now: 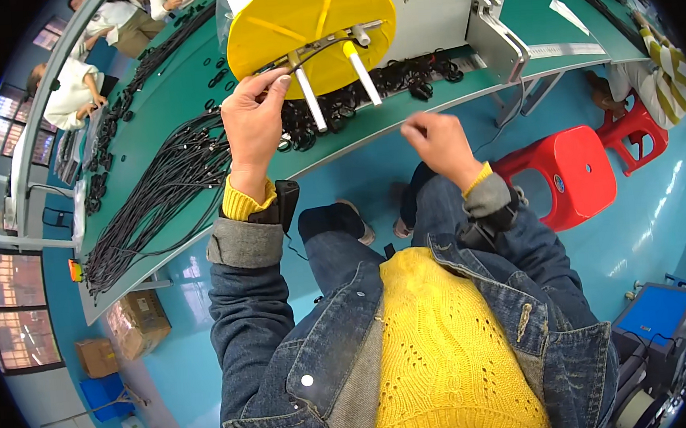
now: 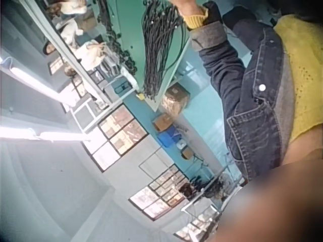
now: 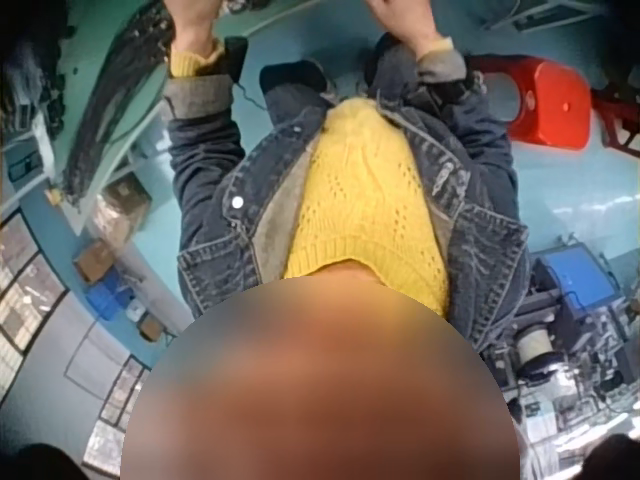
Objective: Winding black cables onto a manual winding machine at a production workbench.
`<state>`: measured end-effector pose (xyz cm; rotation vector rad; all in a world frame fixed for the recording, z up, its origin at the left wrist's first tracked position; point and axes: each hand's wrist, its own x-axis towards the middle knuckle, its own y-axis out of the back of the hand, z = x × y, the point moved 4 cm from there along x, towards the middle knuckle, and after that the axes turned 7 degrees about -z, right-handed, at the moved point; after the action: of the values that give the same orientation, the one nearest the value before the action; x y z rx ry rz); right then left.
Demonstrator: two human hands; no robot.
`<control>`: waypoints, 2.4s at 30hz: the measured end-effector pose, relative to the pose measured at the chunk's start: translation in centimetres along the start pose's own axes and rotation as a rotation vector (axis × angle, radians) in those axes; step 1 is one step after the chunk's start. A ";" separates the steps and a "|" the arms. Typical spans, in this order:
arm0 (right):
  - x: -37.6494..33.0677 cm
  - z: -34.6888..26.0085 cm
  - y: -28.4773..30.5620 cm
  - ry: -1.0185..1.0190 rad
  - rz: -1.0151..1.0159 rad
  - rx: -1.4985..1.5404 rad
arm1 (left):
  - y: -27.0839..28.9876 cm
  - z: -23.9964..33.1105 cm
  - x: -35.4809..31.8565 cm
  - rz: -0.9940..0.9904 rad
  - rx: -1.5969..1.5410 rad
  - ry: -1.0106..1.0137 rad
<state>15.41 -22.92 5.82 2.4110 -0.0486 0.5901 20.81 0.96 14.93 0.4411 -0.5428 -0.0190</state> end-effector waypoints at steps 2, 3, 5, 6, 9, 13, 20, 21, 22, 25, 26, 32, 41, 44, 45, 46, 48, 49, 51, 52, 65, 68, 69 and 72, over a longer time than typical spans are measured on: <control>-1.6 0.7 -0.5 -0.102 -0.147 0.089 | 0.0 0.0 0.1 0.010 0.028 -0.021; -2.0 0.7 -0.5 -0.083 -0.150 0.095 | 0.0 0.1 0.1 0.019 0.045 -0.031; -2.9 1.0 -0.8 -0.159 -0.195 0.129 | 0.1 0.4 0.1 0.036 0.050 -0.045; -3.2 1.2 -1.0 -0.221 -0.223 0.135 | 0.2 0.6 0.0 0.049 0.047 -0.057; -3.5 0.8 -1.3 -0.189 -0.223 0.174 | 0.7 1.5 -0.4 0.094 0.116 -0.138; -3.9 0.7 -1.5 -0.193 -0.230 0.206 | 1.3 3.1 -1.7 0.135 0.274 -0.245; -4.4 0.7 -2.0 -0.215 -0.289 0.196 | 1.5 3.7 -2.9 0.083 0.345 -0.224; -4.4 0.8 -2.1 -0.233 -0.300 0.204 | 1.5 3.6 -2.9 0.079 0.347 -0.240; -4.3 0.9 -2.1 -0.253 -0.310 0.211 | 1.5 3.6 -2.9 0.073 0.349 -0.256; -4.2 1.1 -2.2 -0.254 -0.325 0.204 | 1.5 3.3 -3.0 0.071 0.343 -0.261; -4.2 1.1 -2.2 -0.264 -0.327 0.198 | 1.4 3.2 -3.1 0.072 0.333 -0.247; -3.9 1.1 -2.3 -0.252 -0.326 0.225 | 0.3 3.2 -3.7 0.058 0.322 -0.236; -2.6 -0.8 -0.5 -0.139 -0.219 0.221 | -1.4 5.3 -3.5 0.042 0.511 -0.395; -0.6 -2.1 0.3 -0.083 0.018 0.377 | -2.0 6.0 -3.4 -0.022 0.587 -0.386; 0.2 -2.3 0.8 -0.027 0.195 0.507 | -1.8 6.2 -3.3 -0.001 0.535 -0.377; 1.0 -2.5 0.9 -0.051 0.204 0.514 | -1.7 6.3 -3.1 0.023 0.484 -0.371; 2.4 -3.2 0.5 -0.002 0.115 0.478 | -1.5 6.5 -3.1 0.048 0.434 -0.368; 2.8 -3.4 0.2 -0.020 0.073 0.457 | -1.4 6.4 -3.0 0.028 0.403 -0.337; 2.4 -4.0 -0.8 -0.087 -0.122 0.642 | -1.4 6.1 -3.1 -0.014 0.329 -0.271; 1.9 -4.3 -1.9 -0.198 -0.317 0.816 | -1.4 5.9 -3.1 -0.012 0.338 -0.259; 4.0 -7.5 -9.5 -0.646 -0.275 2.127 | -1.7 3.2 -2.3 -0.039 -0.264 0.100; 3.9 -5.9 -8.9 -0.623 -0.078 2.038 | -1.9 2.8 -2.3 -0.074 -0.343 0.161; 3.9 -6.0 -8.5 -0.543 -0.119 2.090 | -1.9 2.8 -2.3 -0.086 -0.346 0.159; 4.0 -5.0 -5.5 -0.228 0.111 1.487 | -2.0 2.8 -2.3 -0.110 -0.358 0.151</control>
<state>17.96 -15.09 7.75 3.9294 0.2527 0.4216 17.60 -1.65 15.17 0.1204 -0.3554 -0.1845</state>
